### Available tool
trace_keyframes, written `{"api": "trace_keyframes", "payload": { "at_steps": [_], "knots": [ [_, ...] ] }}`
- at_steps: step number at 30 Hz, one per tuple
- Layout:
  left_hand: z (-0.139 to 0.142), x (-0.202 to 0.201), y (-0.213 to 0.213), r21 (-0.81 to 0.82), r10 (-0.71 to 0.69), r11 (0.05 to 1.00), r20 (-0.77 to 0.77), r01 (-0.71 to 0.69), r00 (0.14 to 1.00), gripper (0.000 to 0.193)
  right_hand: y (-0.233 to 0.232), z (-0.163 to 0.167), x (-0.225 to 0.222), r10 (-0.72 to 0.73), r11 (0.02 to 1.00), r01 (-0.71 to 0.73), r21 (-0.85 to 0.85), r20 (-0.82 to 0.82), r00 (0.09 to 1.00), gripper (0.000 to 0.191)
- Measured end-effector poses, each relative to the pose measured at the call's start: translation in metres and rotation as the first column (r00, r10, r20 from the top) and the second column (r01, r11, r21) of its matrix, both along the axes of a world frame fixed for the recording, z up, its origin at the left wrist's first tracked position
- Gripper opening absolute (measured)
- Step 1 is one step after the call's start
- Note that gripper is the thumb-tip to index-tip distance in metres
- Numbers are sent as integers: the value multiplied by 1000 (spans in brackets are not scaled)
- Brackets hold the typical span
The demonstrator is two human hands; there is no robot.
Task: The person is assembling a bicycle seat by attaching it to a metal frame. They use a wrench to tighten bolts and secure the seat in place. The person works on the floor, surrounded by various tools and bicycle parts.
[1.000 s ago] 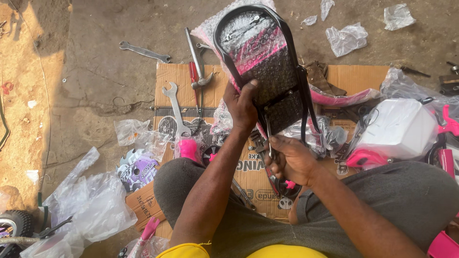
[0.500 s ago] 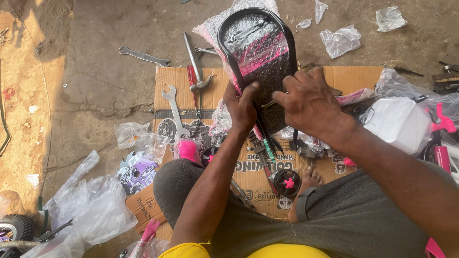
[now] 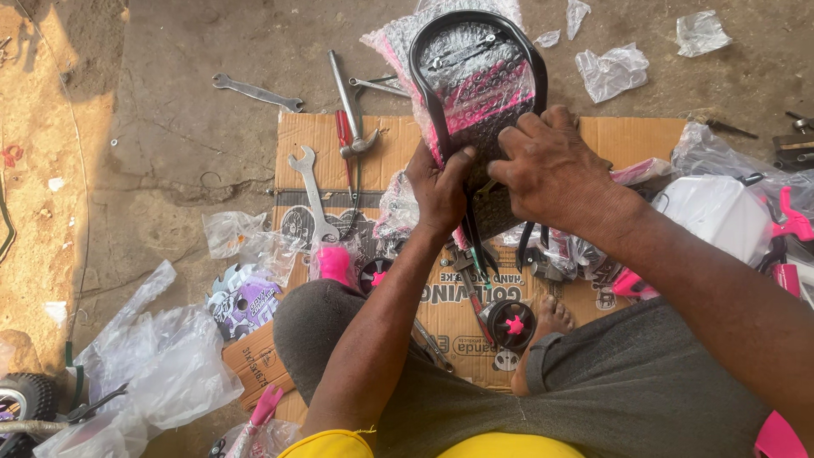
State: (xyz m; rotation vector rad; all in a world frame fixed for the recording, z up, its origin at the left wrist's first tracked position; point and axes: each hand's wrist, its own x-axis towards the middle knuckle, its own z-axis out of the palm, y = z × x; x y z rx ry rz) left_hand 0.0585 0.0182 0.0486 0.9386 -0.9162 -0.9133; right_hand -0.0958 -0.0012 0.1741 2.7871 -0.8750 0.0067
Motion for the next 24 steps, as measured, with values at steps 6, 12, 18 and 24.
{"api": "trace_keyframes", "payload": {
  "at_steps": [6,12,18,24],
  "knots": [
    [-3,3,0,11,14,1000,30,-14,999,26,19,-43,-26,-199,977,192,94,75,977,18],
    [-9,6,-6,47,56,998,-76,-52,996,28,62,-112,-29,-926,24,22,999,13,378,19],
    [-12,5,-6,39,83,996,-106,-79,991,28,54,-86,-54,-442,848,114,518,571,692,14],
    [-7,2,-5,8,39,999,-57,-38,998,24,20,-25,-25,-59,998,63,-16,180,982,16]
  ]
}}
